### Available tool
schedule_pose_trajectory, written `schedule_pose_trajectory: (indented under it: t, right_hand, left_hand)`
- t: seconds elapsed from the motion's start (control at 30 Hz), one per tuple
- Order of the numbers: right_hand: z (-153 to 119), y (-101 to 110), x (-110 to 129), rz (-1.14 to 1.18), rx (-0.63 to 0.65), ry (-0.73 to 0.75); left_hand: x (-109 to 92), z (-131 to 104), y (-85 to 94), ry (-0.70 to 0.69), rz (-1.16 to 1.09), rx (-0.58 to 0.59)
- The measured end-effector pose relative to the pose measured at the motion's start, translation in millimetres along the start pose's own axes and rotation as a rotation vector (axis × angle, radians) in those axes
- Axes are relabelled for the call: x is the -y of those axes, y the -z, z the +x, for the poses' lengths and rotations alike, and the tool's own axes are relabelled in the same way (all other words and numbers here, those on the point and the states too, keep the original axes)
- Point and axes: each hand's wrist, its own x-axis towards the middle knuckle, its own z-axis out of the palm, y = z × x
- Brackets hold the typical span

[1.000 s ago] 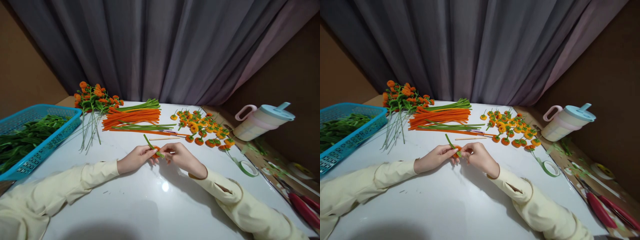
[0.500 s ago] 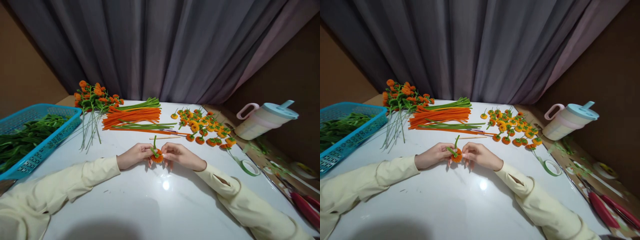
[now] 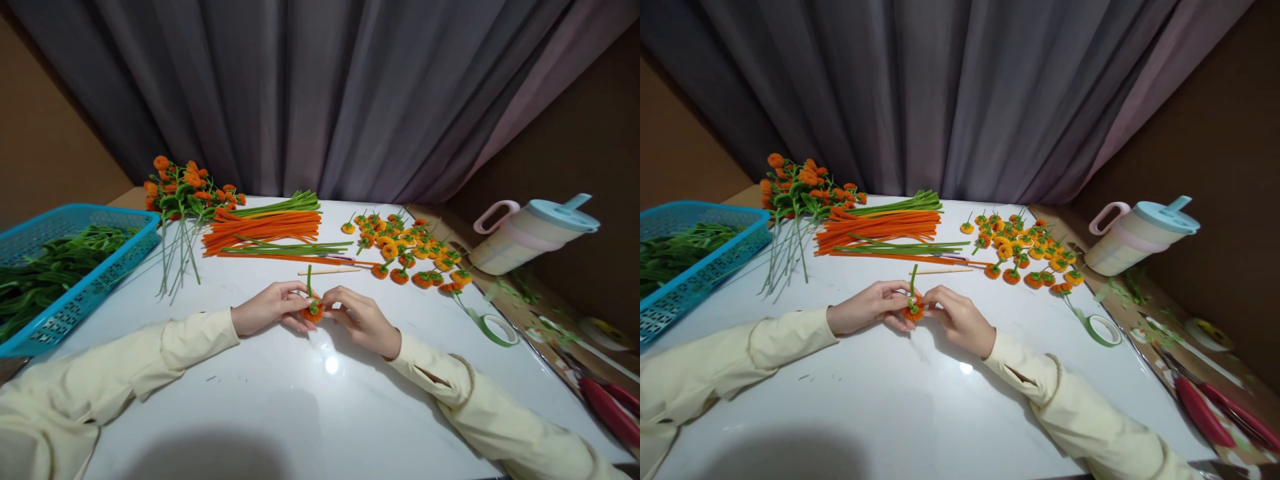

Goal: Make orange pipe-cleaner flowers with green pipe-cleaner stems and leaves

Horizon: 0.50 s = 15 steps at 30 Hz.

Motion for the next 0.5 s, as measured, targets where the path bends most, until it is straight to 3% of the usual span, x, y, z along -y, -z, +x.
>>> schedule_pose_trajectory:
  t: [0.3, 0.5]
  right_hand:
    - [0.3, -7.7, -0.5, -0.037, -0.063, 0.003]
    - [0.3, -5.2, 1.1, 0.067, -0.047, -0.097]
  left_hand:
    - [1.0, -0.1, -0.2, 0.000, 0.041, 0.023]
    - [1.1, -0.1, 1.1, -0.003, 0.050, 0.039]
